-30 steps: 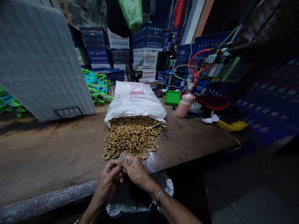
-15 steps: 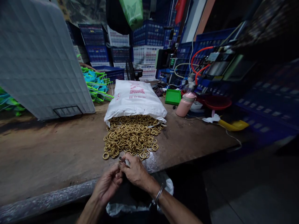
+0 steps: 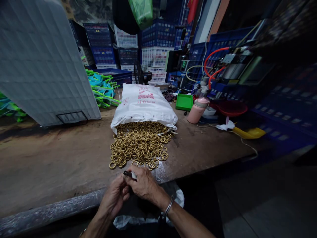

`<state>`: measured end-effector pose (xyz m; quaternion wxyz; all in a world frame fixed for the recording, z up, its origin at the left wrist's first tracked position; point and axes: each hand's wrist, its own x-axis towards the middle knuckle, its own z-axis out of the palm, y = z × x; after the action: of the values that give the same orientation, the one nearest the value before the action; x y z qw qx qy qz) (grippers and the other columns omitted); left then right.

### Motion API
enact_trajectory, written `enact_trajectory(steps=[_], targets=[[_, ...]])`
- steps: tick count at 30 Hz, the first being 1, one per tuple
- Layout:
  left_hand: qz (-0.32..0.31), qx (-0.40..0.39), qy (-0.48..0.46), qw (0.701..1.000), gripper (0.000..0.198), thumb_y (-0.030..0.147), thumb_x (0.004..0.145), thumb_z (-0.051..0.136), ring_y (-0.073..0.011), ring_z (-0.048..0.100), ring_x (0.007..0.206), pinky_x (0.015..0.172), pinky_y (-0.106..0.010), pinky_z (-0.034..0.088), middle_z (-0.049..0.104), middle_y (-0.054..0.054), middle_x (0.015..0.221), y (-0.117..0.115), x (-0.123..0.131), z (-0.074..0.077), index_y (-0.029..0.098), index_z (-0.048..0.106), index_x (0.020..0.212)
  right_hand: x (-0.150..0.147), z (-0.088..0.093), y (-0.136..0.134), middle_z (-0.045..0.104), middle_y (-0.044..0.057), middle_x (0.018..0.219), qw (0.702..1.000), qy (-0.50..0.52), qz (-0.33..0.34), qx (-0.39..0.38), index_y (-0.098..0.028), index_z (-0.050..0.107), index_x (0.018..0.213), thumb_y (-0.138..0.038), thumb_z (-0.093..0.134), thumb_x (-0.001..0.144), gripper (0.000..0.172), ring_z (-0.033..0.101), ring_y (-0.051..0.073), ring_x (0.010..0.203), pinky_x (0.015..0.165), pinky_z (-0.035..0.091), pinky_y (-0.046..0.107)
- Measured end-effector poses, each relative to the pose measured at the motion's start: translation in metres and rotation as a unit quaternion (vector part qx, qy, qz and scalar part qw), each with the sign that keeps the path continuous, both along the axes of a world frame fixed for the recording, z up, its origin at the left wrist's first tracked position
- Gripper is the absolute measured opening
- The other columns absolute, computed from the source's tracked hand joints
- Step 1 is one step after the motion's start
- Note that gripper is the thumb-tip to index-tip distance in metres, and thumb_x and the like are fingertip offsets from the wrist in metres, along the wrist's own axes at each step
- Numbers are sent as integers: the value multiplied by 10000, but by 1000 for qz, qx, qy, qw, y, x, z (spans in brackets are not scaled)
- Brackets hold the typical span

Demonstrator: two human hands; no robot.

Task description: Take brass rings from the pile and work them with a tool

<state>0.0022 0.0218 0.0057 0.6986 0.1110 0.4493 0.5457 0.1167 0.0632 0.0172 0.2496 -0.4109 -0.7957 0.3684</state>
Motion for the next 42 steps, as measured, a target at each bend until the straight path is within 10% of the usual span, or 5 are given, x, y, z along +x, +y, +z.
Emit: enact_trajectory(steps=[16, 22, 30, 42], targets=[[-14, -21, -1, 1000, 383, 367, 506, 734, 7, 263, 336, 326, -137, 179, 425, 87, 485, 0, 2, -2, 156, 436, 623, 0, -8, 2, 380, -49, 545, 997, 53, -30, -42, -171, 417, 578, -336, 396, 828, 300, 353, 79, 520, 489, 270, 190], [-4, -12, -2, 1000, 349, 322, 516, 728, 3, 268, 335, 324, -137, 182, 432, 86, 473, 0, 2, -1, 156, 437, 613, 11, -14, -2, 501, -25, 634, 996, -49, -50, 49, -182, 498, 724, -122, 410, 729, 106, 427, 100, 590, 559, 283, 200], [25, 0, -8, 1000, 366, 347, 526, 739, -11, 296, 344, 327, -136, 205, 390, 99, 438, -1, 2, -2, 158, 434, 596, 11, -11, -13, 593, 13, 753, 971, -215, -6, 105, -191, 509, 828, -57, 376, 642, 264, 501, 133, 644, 574, 266, 235], [29, 7, -16, 999, 373, 324, 503, 759, -5, 297, 339, 321, -131, 207, 376, 104, 441, -1, 2, 2, 153, 442, 603, 7, -15, -13, 600, 34, 801, 962, -248, -27, 111, -175, 505, 843, -67, 384, 691, 223, 519, 146, 687, 578, 255, 254]])
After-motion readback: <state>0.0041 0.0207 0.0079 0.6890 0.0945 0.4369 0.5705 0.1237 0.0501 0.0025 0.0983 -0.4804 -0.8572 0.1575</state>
